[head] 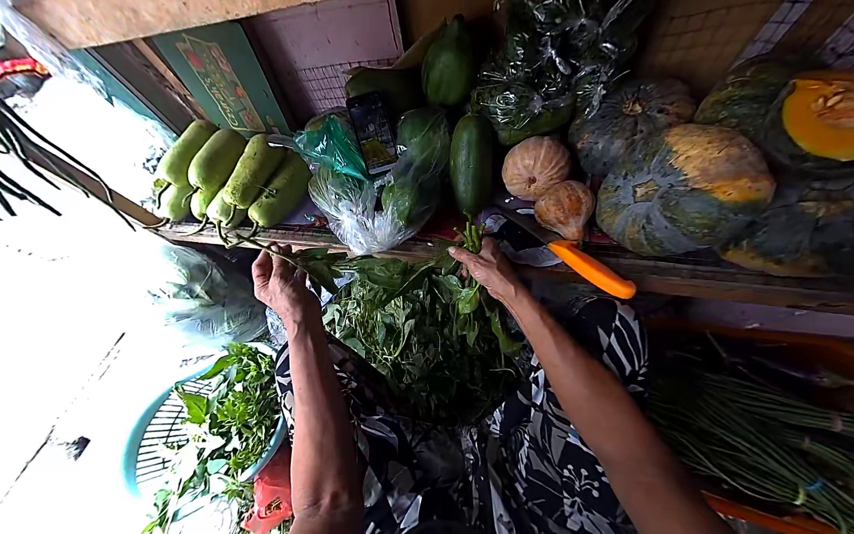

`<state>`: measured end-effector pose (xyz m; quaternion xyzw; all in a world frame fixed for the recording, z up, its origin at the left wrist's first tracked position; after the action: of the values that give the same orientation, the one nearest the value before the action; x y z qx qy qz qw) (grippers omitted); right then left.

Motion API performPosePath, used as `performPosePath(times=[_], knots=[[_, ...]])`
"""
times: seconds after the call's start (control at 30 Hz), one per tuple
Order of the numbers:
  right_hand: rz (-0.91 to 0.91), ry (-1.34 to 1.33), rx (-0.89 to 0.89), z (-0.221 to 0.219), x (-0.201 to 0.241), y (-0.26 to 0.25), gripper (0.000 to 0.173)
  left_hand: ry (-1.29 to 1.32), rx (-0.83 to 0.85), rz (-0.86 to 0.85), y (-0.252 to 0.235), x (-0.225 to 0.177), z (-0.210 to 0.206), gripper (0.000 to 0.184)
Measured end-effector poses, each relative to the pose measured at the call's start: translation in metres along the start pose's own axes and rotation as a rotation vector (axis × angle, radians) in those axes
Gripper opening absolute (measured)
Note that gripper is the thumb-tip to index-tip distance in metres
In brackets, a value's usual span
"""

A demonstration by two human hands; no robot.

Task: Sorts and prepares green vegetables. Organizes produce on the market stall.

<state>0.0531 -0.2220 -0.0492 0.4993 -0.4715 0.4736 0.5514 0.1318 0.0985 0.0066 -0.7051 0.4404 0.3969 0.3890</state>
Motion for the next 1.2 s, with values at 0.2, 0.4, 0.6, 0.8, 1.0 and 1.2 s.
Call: performPosePath(times=[0.2,0.4,0.6,0.8,1.0,1.2], knots=[[-0.001,-0.062,-0.001,0.002,0.003,0.001,0.021,-0.006,-0.093,0.036,0.0,0.004,0.004,0.014],[-0.154,0.344,0.024,0.005,0.005,0.004,0.092,-0.404,0.507,-0.04,0.029,0.002,-0.054,0.026],[0.15,0.243,0.106,-0.017,0.03,0.018,0.051,-0.789,0.933,-0.117,0.072,0.023,-0.128,0.017],[0.04,-0.123,0.048,-0.003,0.022,0.011,0.02,-0.954,1.153,-0.286,0.093,0.027,-0.165,0.023],[0.106,-0.144,-0.005,0.026,0.026,0.01,0.015,-0.934,0.978,-0.07,0.108,0.066,-0.107,0.032],[0.154,-0.308,0.034,0.037,0.036,0.012,0.019,-0.8,1.123,0.386,0.131,0.138,-0.089,0.037]])
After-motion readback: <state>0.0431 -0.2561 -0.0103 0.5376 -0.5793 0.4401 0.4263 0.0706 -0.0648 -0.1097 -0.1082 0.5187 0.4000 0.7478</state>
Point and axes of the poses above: each hand's wrist, its own y-axis away from the middle knuckle, its own z-axis out of the back of the hand, x = y × z, the point moved 6 cm from there along -y, towards the middle knuckle, and after that the axes turned 14 degrees about x, right-handed, at the moved point
